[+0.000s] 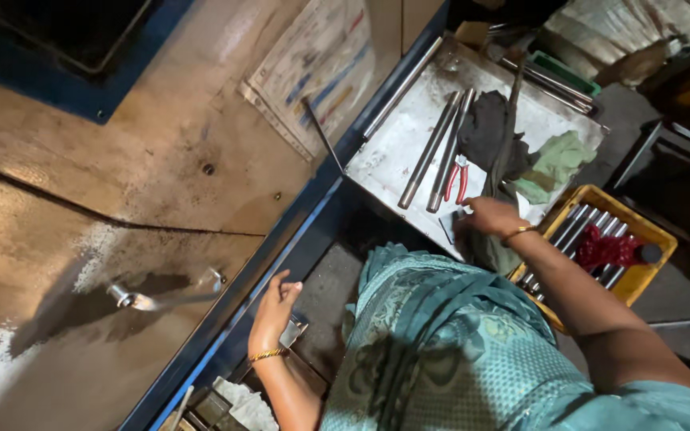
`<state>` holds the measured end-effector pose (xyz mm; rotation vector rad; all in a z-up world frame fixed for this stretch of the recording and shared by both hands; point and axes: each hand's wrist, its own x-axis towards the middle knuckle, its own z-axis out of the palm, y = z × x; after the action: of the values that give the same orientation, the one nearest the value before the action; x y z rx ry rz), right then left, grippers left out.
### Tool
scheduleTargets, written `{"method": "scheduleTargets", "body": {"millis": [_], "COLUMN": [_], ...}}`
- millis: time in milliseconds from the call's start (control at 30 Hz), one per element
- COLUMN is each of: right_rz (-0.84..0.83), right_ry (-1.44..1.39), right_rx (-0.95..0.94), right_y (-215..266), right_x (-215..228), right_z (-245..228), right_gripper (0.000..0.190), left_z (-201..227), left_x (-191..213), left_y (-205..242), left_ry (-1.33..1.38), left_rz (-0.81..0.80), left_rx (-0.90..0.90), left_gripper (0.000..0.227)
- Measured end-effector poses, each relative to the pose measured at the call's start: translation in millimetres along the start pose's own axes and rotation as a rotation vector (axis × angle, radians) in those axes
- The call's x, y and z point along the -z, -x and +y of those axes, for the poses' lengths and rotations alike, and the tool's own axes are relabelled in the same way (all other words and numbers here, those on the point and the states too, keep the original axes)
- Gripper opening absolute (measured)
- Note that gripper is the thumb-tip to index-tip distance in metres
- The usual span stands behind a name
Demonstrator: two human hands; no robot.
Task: The person operates a lathe to machine metal rods, then removes each rod, wipes it with a cloth, and uses a deburring tool to smooth the edges. The finished rods are placed into a container. The person repeats this process for multiple rods.
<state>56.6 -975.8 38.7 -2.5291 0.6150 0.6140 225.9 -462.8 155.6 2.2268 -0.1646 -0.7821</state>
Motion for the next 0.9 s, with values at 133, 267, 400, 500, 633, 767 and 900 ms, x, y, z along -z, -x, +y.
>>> {"method": "scheduleTargets", "body": {"millis": [133, 267, 400, 500, 633, 767, 900], "right_rz": [0.128, 0.323, 0.422, 0.44, 0.391, 0.486, 0.427], "right_ry": [-0.084, -0.219, -0.278, -0.17, -0.143, -0.16, -0.734], "right_rx": [-0.207, -0.149, -0.12, -0.102, -0.177, -0.204, -0.186], "right_y": [-0.4, -13.5, -46.3, -75.5, -97.5, -106.2, -109.5], "right_x": [21.8, 36.2, 42.1, 34.5, 22.5, 28.2, 50.0], "right_z": [41.7, 53.0, 49.5, 46.2, 44.6, 53.0, 77.2], "right_gripper": [0.036, 0.03, 0.026, 0.039, 0.057, 0.048, 0.032], "left_z": [24.9, 30.9, 25.9, 18.9, 14.6, 15.1, 23.4], "left_x": [-3.2, -7.9, -13.4, -16.6, -21.4, -27.7, -34.3], "left_y": [-13.4, -9.3, 1.2, 9.6, 19.8, 25.6, 24.9], "left_ry": [-0.105, -0.16, -0.116, -0.139, -0.139, -0.063, -0.097], "left_rz": [0.039, 0.097, 0.044, 0.05, 0.095, 0.062, 0.018], "left_rx": [0.023, 0.024, 0.038, 0.088, 0.128, 0.121, 0.175], "left_gripper": [0.06, 0.059, 0.059, 0.058, 0.059, 0.059, 0.06]}}
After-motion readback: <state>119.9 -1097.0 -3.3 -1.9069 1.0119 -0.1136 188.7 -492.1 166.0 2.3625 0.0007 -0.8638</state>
